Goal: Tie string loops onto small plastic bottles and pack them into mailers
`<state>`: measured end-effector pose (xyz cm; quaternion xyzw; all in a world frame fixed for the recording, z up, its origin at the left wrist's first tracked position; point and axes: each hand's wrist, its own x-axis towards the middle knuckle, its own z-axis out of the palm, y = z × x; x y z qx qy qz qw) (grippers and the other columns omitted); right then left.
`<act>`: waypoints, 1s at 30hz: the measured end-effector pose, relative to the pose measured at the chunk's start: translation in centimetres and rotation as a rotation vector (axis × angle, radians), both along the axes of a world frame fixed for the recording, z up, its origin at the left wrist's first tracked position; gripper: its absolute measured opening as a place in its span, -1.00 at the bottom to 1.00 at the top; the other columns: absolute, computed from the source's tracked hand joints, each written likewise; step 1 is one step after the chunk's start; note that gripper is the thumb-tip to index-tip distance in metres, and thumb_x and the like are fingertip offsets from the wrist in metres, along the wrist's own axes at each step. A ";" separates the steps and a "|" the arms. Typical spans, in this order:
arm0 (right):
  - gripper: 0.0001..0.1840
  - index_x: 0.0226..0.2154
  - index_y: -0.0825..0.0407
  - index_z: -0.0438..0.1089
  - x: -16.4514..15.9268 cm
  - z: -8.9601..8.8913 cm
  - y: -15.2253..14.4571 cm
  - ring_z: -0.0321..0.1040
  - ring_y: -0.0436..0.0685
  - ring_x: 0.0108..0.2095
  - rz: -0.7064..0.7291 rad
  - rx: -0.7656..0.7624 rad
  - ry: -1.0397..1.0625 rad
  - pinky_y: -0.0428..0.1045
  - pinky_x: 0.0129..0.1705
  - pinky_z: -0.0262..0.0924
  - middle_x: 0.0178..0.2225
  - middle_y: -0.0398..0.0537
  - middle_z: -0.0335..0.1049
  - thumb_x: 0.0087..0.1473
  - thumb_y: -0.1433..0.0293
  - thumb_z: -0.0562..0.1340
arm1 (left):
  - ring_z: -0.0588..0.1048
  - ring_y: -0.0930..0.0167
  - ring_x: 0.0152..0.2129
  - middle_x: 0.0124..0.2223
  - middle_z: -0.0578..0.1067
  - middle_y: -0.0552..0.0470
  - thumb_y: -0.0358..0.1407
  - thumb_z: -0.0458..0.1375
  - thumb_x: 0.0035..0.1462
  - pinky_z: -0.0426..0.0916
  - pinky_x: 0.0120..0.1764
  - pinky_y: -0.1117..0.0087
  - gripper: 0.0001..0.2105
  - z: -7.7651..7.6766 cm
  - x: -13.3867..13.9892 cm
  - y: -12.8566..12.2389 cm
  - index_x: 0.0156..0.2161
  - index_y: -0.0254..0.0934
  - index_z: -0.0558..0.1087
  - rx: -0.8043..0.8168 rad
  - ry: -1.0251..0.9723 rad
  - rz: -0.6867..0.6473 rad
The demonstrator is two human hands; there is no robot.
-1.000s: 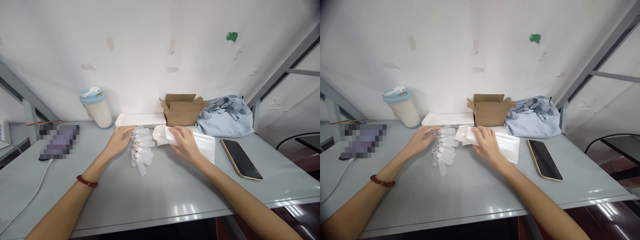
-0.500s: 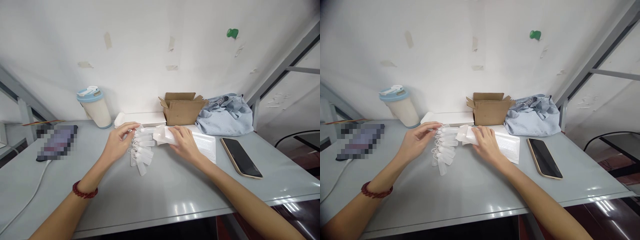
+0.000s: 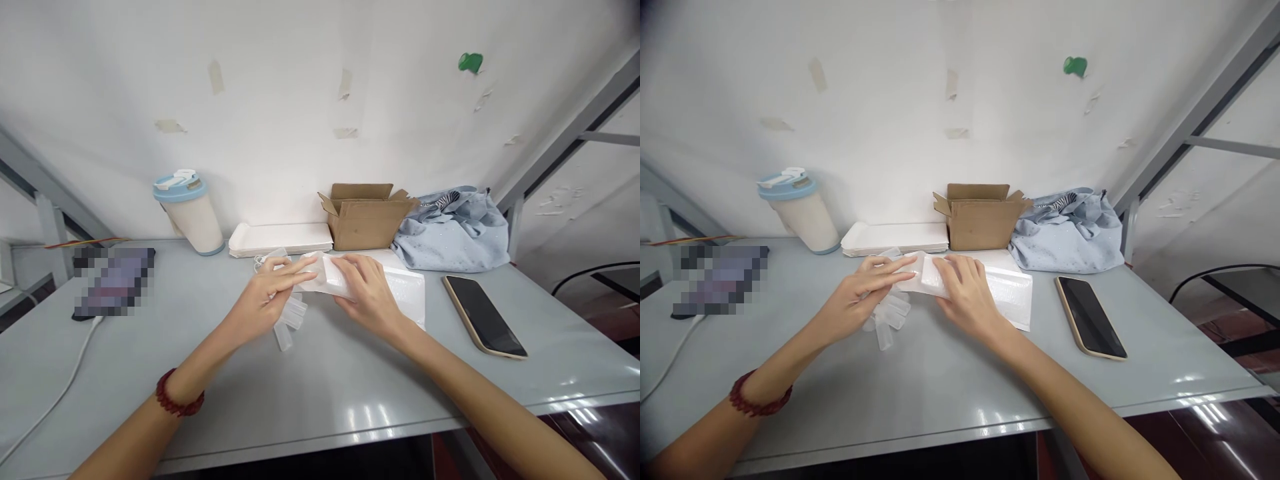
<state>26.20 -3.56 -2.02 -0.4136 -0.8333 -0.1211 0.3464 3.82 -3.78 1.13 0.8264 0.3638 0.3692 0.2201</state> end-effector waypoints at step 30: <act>-0.48 0.07 0.10 0.17 1.2 -0.2 1.4 0.21 0.31 -0.06 -0.106 -0.014 0.016 0.18 -0.05 0.11 -0.06 0.19 0.25 0.01 0.44 0.17 | 0.35 0.43 -0.53 -0.46 0.40 0.09 -0.11 0.04 0.14 0.19 -0.51 0.50 -0.74 1.2 -5.5 2.2 -0.41 -0.21 0.45 -0.545 0.310 -0.008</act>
